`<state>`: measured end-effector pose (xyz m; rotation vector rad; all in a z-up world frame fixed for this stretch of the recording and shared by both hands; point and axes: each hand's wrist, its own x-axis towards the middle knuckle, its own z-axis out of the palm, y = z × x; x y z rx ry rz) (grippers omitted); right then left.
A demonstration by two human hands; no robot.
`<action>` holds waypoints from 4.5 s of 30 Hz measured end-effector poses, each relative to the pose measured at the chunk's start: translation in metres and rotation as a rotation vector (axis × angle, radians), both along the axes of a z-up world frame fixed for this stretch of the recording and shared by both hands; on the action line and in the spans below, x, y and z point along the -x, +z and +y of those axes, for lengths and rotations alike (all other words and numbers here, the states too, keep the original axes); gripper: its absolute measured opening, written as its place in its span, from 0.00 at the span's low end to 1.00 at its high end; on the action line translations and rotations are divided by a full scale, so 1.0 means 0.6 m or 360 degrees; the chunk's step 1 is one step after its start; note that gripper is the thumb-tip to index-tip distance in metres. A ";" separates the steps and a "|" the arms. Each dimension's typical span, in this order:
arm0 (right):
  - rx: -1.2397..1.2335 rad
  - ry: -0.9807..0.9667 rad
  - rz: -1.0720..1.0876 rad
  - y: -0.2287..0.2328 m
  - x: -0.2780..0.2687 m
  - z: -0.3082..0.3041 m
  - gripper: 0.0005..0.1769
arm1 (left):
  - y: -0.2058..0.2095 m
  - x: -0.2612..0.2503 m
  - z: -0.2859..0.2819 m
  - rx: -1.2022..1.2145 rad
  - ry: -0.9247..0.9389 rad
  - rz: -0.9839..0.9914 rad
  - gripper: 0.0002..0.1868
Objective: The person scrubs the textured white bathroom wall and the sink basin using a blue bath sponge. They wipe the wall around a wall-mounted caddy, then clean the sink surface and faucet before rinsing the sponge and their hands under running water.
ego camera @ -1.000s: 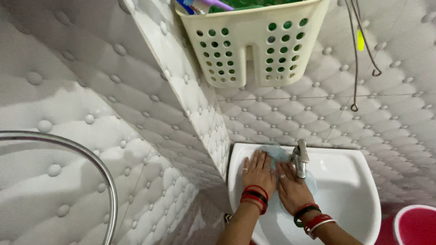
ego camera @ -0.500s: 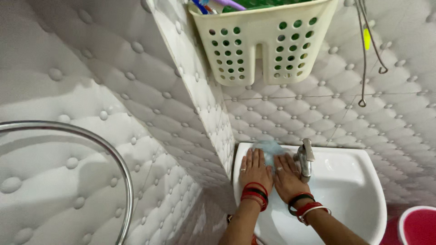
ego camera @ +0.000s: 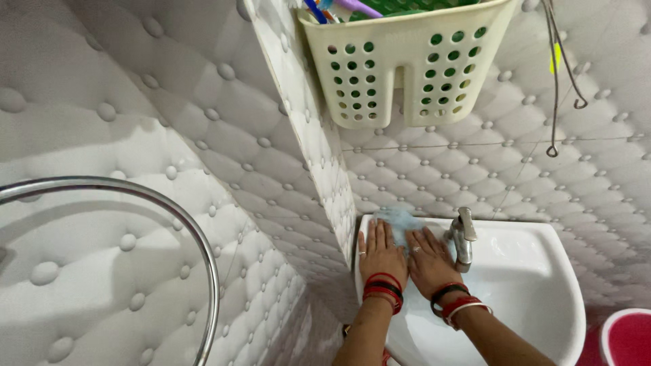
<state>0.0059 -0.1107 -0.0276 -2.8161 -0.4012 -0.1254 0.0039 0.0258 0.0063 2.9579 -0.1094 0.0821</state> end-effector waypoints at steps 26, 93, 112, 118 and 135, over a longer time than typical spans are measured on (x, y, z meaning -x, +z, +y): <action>-0.0291 -0.0681 -0.0525 -0.019 -0.014 -0.206 0.24 | 0.029 0.006 -0.084 0.0571 -0.0654 0.0008 0.56; 0.0419 -0.0774 0.0125 -0.016 0.033 -0.247 0.33 | 0.007 -0.031 -0.082 0.0574 -0.0720 0.0468 0.61; 0.0975 -0.0513 0.0393 0.019 0.041 -0.242 0.39 | 0.019 -0.020 -0.084 0.0606 -0.0710 0.0490 0.60; 0.0349 -0.1042 0.0032 0.032 0.056 -0.243 0.42 | 0.014 -0.022 -0.089 0.0580 -0.0723 0.0437 0.57; 0.0627 0.0548 0.0739 -0.073 0.130 -0.253 0.21 | 0.017 -0.037 -0.088 0.0771 -0.0656 0.0600 0.59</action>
